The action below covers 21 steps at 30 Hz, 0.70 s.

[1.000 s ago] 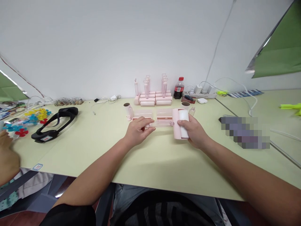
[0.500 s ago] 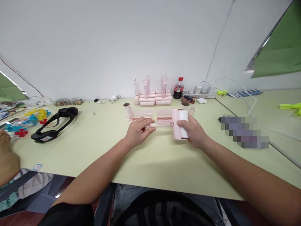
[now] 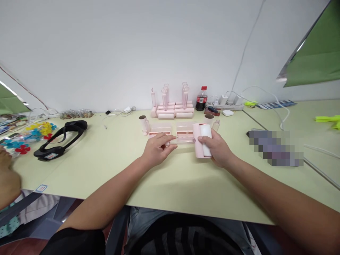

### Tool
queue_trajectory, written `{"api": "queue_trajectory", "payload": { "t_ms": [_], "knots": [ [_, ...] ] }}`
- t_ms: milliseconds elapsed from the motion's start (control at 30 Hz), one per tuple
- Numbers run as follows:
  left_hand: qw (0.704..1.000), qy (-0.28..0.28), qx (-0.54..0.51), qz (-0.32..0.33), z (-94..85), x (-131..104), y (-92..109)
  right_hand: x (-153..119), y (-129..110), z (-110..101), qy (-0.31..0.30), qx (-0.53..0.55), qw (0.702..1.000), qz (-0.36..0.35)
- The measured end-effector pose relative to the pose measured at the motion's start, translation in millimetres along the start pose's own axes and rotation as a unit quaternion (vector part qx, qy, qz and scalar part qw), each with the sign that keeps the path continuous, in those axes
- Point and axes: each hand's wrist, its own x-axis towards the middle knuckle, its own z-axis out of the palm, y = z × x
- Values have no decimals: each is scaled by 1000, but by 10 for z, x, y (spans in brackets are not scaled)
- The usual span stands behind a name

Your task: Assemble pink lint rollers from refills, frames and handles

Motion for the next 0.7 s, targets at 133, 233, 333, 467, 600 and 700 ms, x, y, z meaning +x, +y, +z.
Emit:
{"api": "queue_trajectory", "payload": {
  "t_ms": [133,233,333,467,600,700],
  "knots": [
    [1000,3,17,9,12,-6,11,-11,6,27,-1,-7,1000,10],
    [1000,2,11,8,14,-4,-5,-8,-5,29,-3,-11,1000,4],
    [999,9,-28,-16,7,8,-18,-11,-46,1,-18,3,1000,9],
    [993,30,-91,-70,-28,29,6,-38,-128,-83,-76,59,995,20],
    [989,37,-117,-81,-83,47,30,-49,-207,-145,-86,59,994,-10],
    [981,46,-148,-116,-93,54,21,-19,-237,-148,-88,90,992,-20]
  ]
}}
